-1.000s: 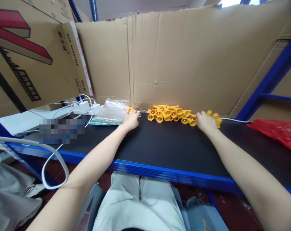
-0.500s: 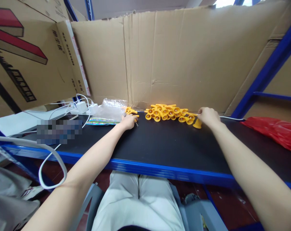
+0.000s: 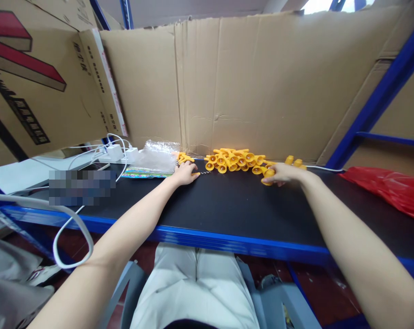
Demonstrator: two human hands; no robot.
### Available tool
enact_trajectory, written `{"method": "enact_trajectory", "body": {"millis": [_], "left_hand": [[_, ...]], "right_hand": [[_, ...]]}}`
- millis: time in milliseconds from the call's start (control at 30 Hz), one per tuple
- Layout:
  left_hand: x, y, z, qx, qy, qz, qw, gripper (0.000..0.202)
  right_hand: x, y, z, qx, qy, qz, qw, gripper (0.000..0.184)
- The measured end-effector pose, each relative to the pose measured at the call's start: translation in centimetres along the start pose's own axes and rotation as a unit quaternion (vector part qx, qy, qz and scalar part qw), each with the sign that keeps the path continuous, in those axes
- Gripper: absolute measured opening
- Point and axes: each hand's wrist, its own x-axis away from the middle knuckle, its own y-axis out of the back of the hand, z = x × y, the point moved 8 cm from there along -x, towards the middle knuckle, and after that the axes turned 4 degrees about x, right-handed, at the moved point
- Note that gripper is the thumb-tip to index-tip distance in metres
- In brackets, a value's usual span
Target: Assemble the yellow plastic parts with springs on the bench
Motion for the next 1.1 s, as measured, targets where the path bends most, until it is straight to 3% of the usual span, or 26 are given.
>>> {"method": "enact_trajectory", "body": {"millis": [100,267,367,467,567,733,900,1100], "left_hand": [[0.4,1.3,-0.3,-0.045,-0.007,-0.023,0.999,0.042],[1.4,3.2,0.1,-0.082,0.072,0.002,0.994,0.05],[1.8,2.7,1.2,-0.09,0.132,0.083,0.984,0.048],[1.7,1.5,1.0,-0.073,0.088,0.15,0.982,0.039],[1.5,1.1,0.3,-0.048,0.039,0.161,0.985,0.035],[1.6,1.2,-0.4,-0.025,0.021,0.155,0.987,0.033],[1.5,1.1,-0.8,-0.028,0.002,0.148,0.989,0.03],[1.4,0.9,-0.7,0.002,-0.003,0.148,0.989,0.027]], "right_hand": [[0.5,-1.5,2.6,-0.002,0.046,0.09,0.995,0.024],[0.9,-0.9,6.0,0.067,0.064,0.039,0.995,0.018],[1.4,0.1,8.2,0.114,0.084,-0.001,0.99,0.017],[1.7,0.5,10.3,0.144,0.113,0.011,0.983,0.018],[1.4,0.4,11.9,0.153,0.122,0.033,0.98,0.017],[1.2,-0.8,13.0,0.093,0.145,0.011,0.985,0.021],[1.3,-2.4,12.6,-0.024,0.184,-0.021,0.982,0.03],[0.8,-2.7,12.4,-0.068,0.21,-0.061,0.973,0.033]]}}
